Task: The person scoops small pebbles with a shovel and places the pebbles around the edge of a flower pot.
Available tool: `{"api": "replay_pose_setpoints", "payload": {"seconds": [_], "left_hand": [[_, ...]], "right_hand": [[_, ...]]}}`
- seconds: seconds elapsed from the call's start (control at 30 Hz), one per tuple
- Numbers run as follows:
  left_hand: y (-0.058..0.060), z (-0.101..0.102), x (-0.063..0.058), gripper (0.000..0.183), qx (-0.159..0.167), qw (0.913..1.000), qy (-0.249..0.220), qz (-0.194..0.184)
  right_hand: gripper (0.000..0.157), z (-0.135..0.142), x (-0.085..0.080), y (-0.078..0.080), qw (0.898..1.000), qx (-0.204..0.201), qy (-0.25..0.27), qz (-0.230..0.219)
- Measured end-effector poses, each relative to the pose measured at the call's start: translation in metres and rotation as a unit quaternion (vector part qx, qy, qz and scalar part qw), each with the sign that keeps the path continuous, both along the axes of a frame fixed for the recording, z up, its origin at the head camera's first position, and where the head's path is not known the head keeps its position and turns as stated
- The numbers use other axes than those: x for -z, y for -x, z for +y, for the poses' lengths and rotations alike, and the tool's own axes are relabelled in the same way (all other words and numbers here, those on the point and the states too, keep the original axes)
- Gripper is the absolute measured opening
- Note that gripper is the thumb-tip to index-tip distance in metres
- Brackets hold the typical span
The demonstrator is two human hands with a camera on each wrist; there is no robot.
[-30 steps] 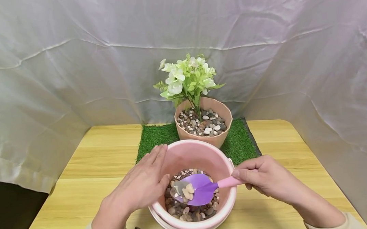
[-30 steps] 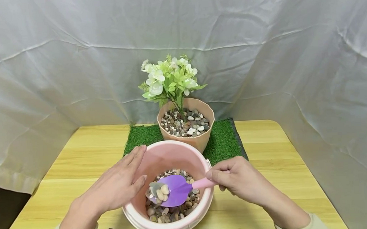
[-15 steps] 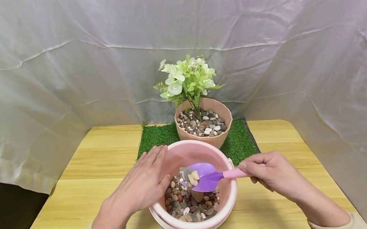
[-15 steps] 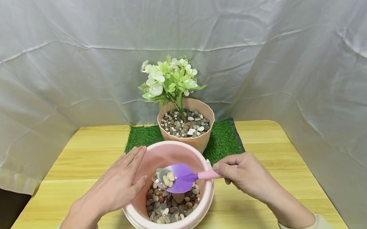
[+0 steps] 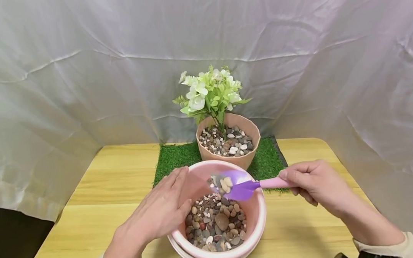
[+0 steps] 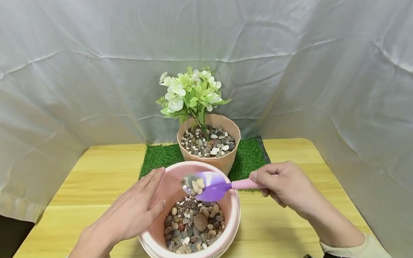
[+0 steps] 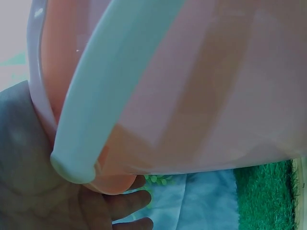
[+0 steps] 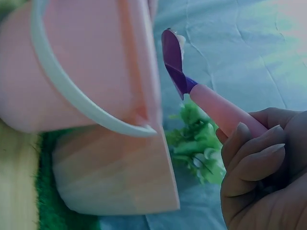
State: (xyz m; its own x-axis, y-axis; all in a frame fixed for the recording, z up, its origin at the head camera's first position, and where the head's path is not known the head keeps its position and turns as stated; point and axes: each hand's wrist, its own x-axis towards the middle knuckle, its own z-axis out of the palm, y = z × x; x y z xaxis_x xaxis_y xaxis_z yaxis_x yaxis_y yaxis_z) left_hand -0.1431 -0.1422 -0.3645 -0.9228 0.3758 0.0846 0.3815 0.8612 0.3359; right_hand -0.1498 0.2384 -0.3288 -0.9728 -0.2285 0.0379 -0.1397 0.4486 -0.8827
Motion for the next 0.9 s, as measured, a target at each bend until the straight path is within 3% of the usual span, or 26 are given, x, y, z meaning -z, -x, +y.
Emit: {"api": "replay_pose_setpoints", "payload": {"seconds": [0.23, 0.4, 0.7, 0.9], "left_hand": [[-0.001, 0.001, 0.001, 0.084, -0.008, 0.9999, 0.001, -0.012], [-0.001, 0.001, 0.001, 0.085, -0.009, 0.9999, -0.001, -0.01], [-0.001, 0.0, 0.002, 0.084, -0.007, 0.9999, -0.004, -0.013], [-0.002, 0.0, 0.002, 0.085, -0.009, 0.9998, -0.004, -0.016]], "right_hand": [[0.03, 0.026, -0.029, 0.024, 0.998, 0.053, -0.01, -0.014], [0.035, 0.04, -0.045, 0.049, 0.995, 0.094, -0.044, 0.004], [0.038, 0.044, -0.036, 0.087, 0.987, 0.118, -0.11, 0.019], [0.041, 0.04, -0.034, 0.097, 0.985, 0.112, -0.13, 0.025]]}}
